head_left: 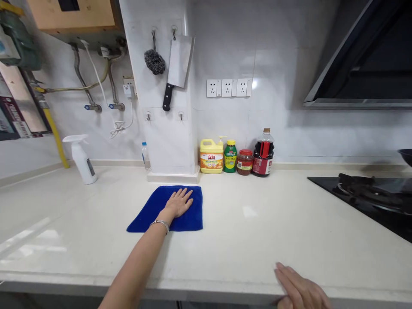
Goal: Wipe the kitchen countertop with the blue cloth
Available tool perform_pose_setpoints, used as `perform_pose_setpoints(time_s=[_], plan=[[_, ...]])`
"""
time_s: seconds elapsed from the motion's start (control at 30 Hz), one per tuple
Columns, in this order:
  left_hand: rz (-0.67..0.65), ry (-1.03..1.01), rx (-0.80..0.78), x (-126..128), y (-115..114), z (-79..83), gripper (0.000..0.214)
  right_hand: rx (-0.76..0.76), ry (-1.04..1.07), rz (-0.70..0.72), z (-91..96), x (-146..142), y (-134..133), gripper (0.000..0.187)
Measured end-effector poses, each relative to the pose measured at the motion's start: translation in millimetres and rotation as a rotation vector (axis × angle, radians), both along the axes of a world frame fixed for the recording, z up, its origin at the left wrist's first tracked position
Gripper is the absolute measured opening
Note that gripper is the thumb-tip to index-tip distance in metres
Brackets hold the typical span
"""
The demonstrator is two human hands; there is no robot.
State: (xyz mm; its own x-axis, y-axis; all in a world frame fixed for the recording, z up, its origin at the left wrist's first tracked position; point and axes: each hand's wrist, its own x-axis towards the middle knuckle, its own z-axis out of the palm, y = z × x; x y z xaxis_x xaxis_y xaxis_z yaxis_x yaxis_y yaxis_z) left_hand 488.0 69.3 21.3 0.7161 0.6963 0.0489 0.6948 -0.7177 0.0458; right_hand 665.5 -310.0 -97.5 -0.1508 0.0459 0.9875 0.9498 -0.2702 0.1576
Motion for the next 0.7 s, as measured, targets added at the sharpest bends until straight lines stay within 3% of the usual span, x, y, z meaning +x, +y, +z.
perform_pose_setpoints(time_s=[0.27, 0.4, 0.57, 0.7], plan=[[-0.028, 0.015, 0.014, 40, -82, -2.1, 0.068, -0.080, 0.094, 0.048, -2.8, -7, -5, 0.036], [-0.053, 0.037, 0.035, 55, -117, -2.5, 0.068, -0.034, 0.178, 0.083, -2.9, -14, -1, 0.035], [-0.109, 0.043, 0.044, 66, -150, -3.2, 0.068, -0.033, 0.226, 0.106, 1.4, -18, 0, 0.033], [-0.133, 0.032, 0.036, 67, -164, -3.3, 0.068, -0.054, 0.243, 0.113, 2.5, -18, -2, 0.033]])
